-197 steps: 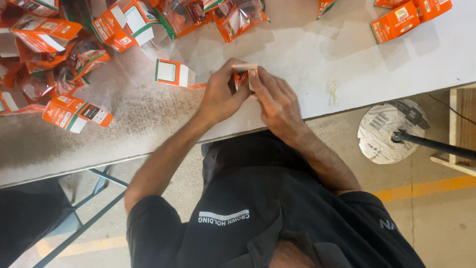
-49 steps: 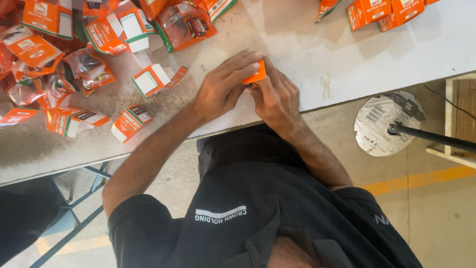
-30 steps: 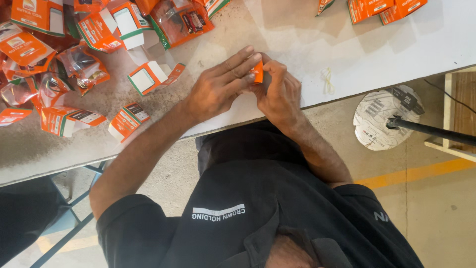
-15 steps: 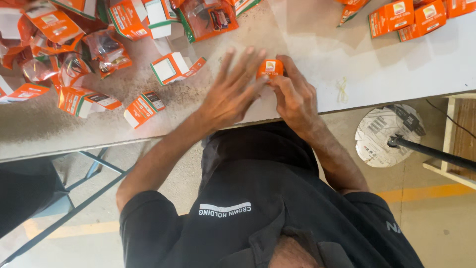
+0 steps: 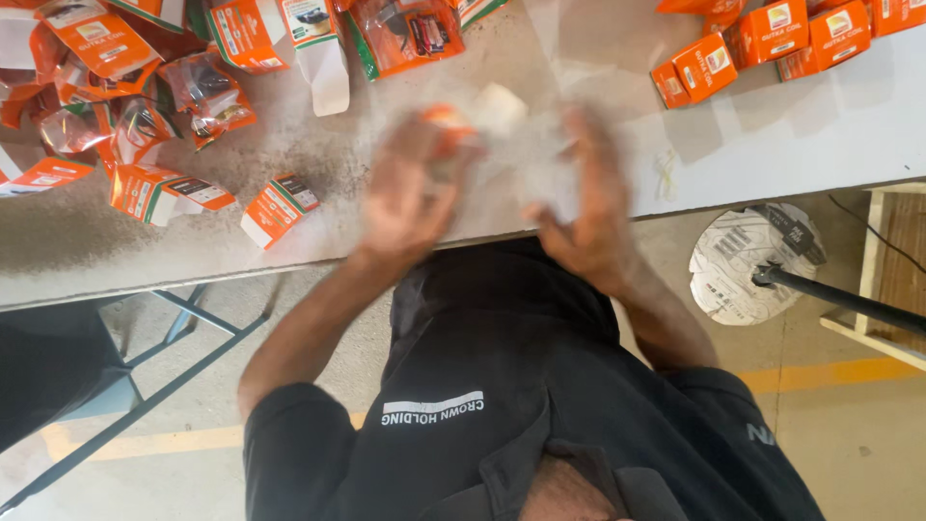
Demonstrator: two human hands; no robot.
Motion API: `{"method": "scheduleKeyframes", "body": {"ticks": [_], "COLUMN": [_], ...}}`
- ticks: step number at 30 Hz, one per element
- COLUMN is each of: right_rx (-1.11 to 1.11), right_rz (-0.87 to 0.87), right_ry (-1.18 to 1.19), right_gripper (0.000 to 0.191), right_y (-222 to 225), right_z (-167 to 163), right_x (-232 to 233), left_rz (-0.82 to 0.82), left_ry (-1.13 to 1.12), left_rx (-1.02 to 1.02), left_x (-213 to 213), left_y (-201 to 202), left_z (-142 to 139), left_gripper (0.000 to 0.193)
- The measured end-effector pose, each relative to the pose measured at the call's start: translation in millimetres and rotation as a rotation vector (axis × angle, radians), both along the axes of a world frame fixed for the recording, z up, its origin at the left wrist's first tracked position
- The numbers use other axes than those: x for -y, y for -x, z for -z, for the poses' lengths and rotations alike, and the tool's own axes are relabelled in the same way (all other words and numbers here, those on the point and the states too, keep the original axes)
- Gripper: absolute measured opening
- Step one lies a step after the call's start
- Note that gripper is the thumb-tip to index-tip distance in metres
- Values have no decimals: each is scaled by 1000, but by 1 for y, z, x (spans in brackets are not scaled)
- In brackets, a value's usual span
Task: The person folds small orange cardboard cartons and inserts blister-packed items into them, pressing the boxes closed. They work through a pile of flat cartons and packaged goods on the table, placing finished boxes onto a growing pile.
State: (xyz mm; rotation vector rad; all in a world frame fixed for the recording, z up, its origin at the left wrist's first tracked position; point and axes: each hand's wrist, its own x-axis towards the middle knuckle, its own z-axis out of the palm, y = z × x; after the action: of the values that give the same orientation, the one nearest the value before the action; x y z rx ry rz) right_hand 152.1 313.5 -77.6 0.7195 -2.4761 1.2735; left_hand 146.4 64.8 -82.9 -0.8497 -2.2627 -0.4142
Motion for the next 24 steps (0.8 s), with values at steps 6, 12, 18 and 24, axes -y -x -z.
{"method": "scheduleKeyframes", "body": {"ticks": [6, 12, 18, 24], "right_rx": [504, 79, 205, -2], "right_rz": [63, -53, 14, 115], "right_ry": [508, 7, 231, -21], "right_gripper": [70, 75, 76, 60], "right_y": [13, 11, 4, 7], "right_z": [25, 35, 33, 22], "right_x": [17, 15, 8, 16], "left_rz": [409, -267, -10, 570], "left_ry": [-338, 143, -39, -402], "left_rx": [459, 265, 336, -81], "left_x": [-24, 17, 21, -2], "left_y": [42, 115, 84, 29], "left_z": [-4, 18, 3, 0], "left_gripper": [67, 57, 59, 45]}}
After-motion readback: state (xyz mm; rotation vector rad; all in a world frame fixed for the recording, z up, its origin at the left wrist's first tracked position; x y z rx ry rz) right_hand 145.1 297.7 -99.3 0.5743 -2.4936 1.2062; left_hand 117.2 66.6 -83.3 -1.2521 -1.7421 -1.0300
